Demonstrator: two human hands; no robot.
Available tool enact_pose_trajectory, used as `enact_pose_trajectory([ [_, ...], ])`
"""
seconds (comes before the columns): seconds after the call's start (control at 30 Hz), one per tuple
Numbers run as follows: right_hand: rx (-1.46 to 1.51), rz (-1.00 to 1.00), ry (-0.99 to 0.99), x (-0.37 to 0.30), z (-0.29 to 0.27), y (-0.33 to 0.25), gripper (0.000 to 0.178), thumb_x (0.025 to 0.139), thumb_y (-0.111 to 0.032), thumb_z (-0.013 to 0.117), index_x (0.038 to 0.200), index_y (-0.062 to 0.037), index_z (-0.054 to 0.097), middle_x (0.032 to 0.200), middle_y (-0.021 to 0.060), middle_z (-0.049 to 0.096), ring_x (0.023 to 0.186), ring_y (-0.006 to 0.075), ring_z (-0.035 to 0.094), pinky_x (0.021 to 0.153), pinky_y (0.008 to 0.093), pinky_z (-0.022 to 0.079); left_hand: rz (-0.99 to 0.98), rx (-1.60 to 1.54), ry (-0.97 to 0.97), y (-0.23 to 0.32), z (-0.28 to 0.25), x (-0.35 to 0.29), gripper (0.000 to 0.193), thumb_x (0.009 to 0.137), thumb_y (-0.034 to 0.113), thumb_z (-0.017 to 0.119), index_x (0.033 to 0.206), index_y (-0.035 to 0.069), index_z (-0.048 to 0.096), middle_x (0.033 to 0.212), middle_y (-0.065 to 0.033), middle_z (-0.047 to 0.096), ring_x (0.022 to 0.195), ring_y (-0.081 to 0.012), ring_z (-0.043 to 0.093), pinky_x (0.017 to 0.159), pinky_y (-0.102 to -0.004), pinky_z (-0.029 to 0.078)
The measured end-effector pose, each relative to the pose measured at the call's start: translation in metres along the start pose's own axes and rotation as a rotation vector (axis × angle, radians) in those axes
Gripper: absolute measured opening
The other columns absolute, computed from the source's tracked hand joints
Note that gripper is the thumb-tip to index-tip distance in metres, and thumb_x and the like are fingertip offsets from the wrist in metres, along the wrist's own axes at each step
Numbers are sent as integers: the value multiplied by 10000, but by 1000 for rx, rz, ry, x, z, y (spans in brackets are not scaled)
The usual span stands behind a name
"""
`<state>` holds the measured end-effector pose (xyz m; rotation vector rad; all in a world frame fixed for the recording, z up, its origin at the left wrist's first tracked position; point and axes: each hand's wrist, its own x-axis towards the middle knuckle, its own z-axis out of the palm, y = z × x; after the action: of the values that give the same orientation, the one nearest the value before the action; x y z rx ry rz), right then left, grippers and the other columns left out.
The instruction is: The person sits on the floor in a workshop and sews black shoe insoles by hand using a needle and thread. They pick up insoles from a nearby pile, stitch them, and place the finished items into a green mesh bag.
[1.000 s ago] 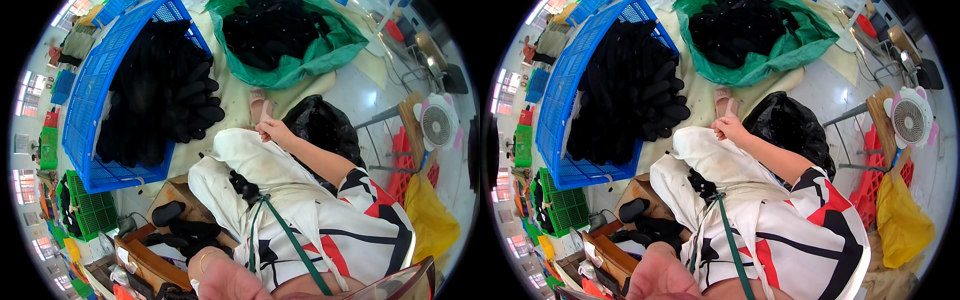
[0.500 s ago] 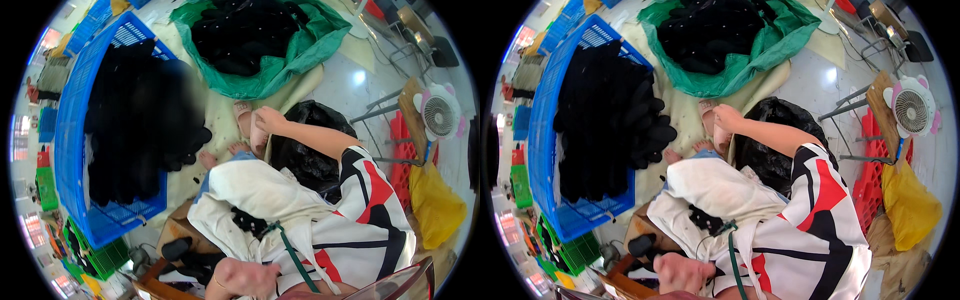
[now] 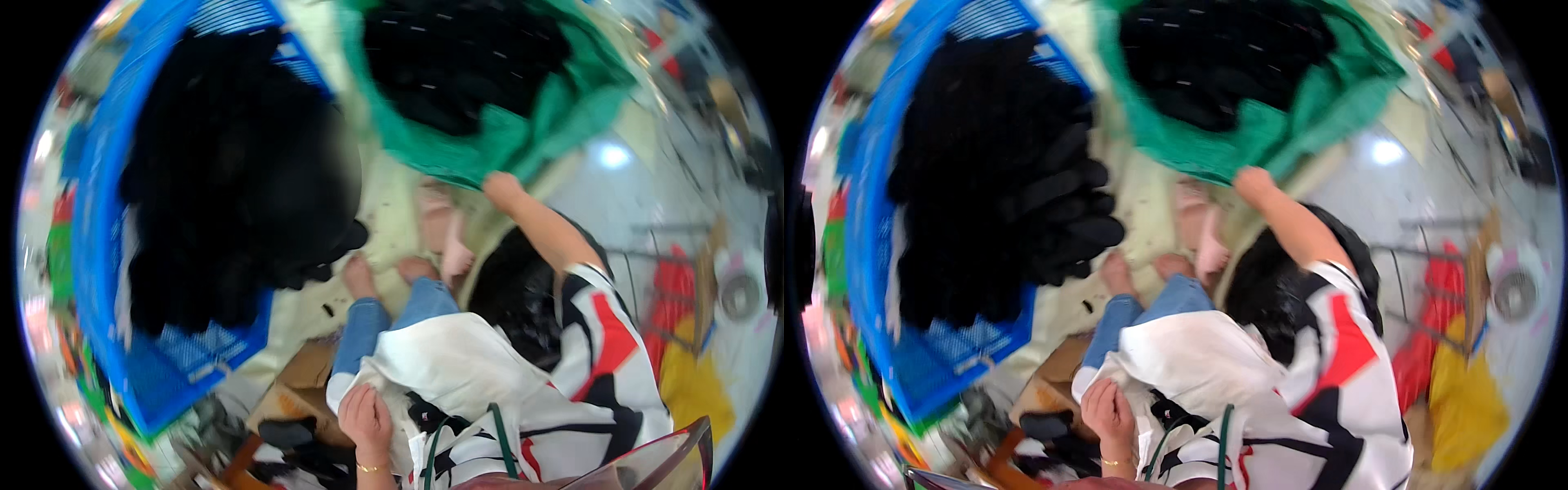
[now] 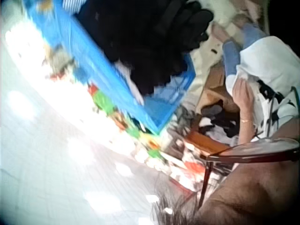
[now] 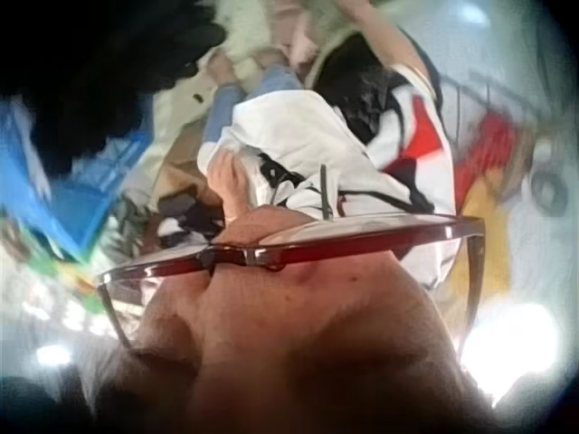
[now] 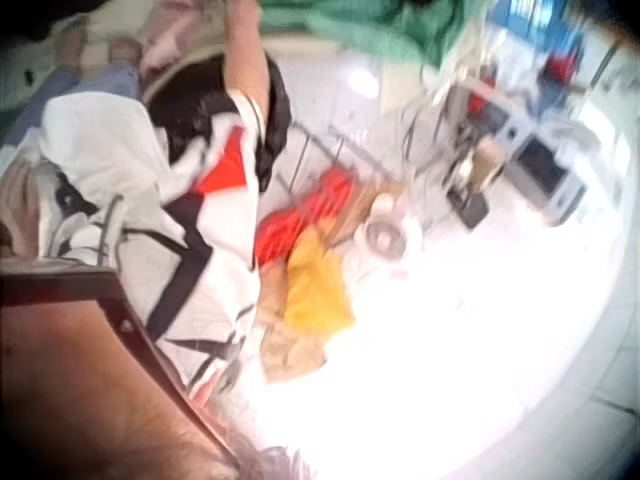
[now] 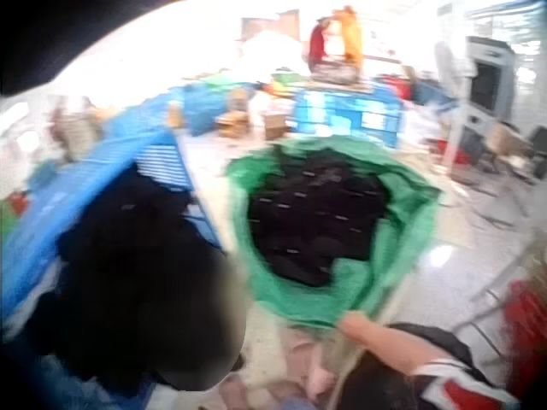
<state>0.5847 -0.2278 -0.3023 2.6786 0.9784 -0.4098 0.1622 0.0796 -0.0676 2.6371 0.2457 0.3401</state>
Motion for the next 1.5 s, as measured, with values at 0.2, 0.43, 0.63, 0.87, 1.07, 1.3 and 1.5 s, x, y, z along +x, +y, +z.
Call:
enact_pose_trajectory([
  [0.2,147,71,361,-55,-88,14,58,785,-117,603,747,-77,619,810,145,610,801,343,628,673,453,517,-2,-28,146,-9,-16,-10,155,730,4,697,880,21,665,936,-116,685,883,-300,660,801,-383,541],
  [0.43,87,-71,437,-123,-168,-23,106,783,-136,614,711,-59,622,760,141,610,732,337,640,648,458,522,-6,-29,270,-2,-17,-34,123,729,2,701,841,26,656,898,-110,685,862,-297,658,786,-372,541],
  [0.63,157,-56,350,-121,-116,-41,209,809,-232,697,823,-38,619,863,158,605,869,339,617,725,447,519,10,5,287,-5,-11,-43,107,742,18,693,843,32,663,900,-106,691,871,-288,659,794,-375,537],
  [0.87,1025,-457,455,-228,-251,-189,127,865,-132,648,898,-10,667,868,150,659,815,311,639,731,374,509,-208,-537,346,20,-26,-60,432,800,18,677,1221,53,585,1000,-86,681,891,-218,642,822,-328,510],
  [1.07,1600,-720,-59,-354,-292,-247,203,982,-154,591,1022,37,646,855,30,656,789,87,610,729,238,498,-217,-1477,-105,106,-49,-72,636,888,32,642,1458,68,363,942,-26,609,810,-99,602,751,-257,490],
  [1.3,2109,-451,-270,-395,-284,-227,190,986,-164,565,953,6,645,761,50,641,691,131,629,666,260,510,-397,-1572,-56,95,-47,-138,201,979,208,589,880,53,671,748,33,620,596,-32,545,562,-182,407],
  [1.5,2494,-83,-280,-405,-267,-211,184,991,-229,550,884,-82,578,754,2,554,669,119,540,588,239,478,-497,-1362,101,89,-57,-177,153,936,163,616,849,48,670,681,27,608,557,-43,521,530,-197,390],
])
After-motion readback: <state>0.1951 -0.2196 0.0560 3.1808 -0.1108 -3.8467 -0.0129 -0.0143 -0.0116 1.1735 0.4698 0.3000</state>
